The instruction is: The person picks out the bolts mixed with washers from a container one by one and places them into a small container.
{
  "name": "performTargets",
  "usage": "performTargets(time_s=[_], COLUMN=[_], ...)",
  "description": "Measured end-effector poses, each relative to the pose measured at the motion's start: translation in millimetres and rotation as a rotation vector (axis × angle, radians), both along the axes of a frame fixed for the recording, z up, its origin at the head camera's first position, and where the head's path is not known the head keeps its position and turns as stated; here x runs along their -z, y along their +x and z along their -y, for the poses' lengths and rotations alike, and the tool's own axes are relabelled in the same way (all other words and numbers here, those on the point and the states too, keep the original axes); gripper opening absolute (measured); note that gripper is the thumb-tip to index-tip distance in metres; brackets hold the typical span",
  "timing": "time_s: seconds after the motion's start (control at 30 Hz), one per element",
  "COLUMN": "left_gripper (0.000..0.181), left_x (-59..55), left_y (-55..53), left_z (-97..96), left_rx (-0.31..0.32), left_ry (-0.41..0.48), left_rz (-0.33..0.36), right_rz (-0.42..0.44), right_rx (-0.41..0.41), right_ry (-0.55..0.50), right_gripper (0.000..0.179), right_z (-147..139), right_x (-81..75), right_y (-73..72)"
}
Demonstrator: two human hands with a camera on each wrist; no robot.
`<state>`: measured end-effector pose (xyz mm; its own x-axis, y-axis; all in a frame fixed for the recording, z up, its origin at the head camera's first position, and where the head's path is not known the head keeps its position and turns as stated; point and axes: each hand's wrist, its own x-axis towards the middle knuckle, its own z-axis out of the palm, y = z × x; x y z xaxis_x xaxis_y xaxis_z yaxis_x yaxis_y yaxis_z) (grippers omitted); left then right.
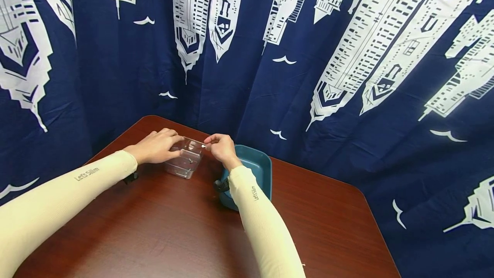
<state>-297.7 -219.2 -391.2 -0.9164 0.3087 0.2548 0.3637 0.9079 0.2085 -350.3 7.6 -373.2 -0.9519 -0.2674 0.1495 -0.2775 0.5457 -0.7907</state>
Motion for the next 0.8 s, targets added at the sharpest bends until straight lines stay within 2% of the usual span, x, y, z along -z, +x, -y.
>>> performTargets(time_s=[0.53,0.8], left_gripper=[0.056,0.055], left_x=[13.8,16.0], left_y=[5.7,9.9], left_z=[16.4,23.0], left_rx=[-0.026,-0.023], left_ry=[-0.008,0.005], left_rz=[0.026,0.044], right_rz=[0.012,0.013], right_rx=[-0.048,-0.057], right_ry=[-0.005,0.001], right_gripper=[0.014,0.012], right_z=[19.2,27.3], right_x=[10.8,14.3], right_y=[0.7,1.1])
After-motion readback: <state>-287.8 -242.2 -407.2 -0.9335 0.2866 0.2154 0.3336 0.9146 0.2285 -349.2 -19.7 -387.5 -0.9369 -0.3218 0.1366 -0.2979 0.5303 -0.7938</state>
